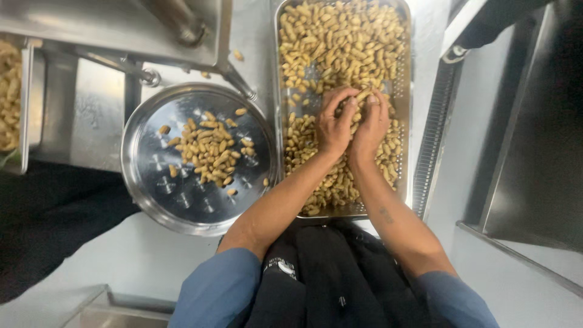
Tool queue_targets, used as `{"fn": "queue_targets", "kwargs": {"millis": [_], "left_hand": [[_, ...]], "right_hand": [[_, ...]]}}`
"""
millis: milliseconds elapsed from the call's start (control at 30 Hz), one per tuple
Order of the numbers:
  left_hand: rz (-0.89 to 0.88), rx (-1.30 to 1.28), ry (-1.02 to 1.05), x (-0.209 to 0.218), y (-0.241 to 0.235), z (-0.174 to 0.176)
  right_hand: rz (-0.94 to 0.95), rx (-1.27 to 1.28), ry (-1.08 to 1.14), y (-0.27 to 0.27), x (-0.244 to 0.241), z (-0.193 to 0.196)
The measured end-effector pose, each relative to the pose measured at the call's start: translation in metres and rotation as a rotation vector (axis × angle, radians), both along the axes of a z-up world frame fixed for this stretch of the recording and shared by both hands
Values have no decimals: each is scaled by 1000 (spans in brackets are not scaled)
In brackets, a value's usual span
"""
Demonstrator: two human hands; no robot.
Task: The person sorts peanuts by hand, transferring them from a large rectangular tray into a round metal bowl. They repeatedly scoop handfuls of peanuts and place them into the bowl, occasionally spreading them out.
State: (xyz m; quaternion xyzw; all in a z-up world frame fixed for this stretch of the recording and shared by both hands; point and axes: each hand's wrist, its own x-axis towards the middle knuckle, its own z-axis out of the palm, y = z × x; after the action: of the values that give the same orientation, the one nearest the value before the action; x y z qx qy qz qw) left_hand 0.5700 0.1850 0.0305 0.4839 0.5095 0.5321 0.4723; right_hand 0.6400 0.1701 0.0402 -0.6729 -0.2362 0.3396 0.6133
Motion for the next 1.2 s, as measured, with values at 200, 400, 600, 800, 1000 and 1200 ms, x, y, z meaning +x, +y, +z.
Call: {"fn": "queue_targets", "kwargs": {"millis": [200, 400, 600, 800, 1000, 1200], "left_hand": [[101, 43, 67, -72, -38, 39], [332, 32, 143, -191, -74, 20], [588, 53, 264, -273, -96, -25], [511, 4, 716, -292, -90, -38], [439, 83, 1108, -270, -88, -1], [-94, 198, 478, -148, -31, 10]], "right_hand": [[160, 91, 101, -28, -63, 26], [505, 110, 305, -42, -181, -1], [828, 272, -187, -39, -261, -20], [1005, 332, -704, -19, -252, -5], [744, 382, -605, 8, -129, 12], [225, 228, -1026, 102, 59, 7]]}}
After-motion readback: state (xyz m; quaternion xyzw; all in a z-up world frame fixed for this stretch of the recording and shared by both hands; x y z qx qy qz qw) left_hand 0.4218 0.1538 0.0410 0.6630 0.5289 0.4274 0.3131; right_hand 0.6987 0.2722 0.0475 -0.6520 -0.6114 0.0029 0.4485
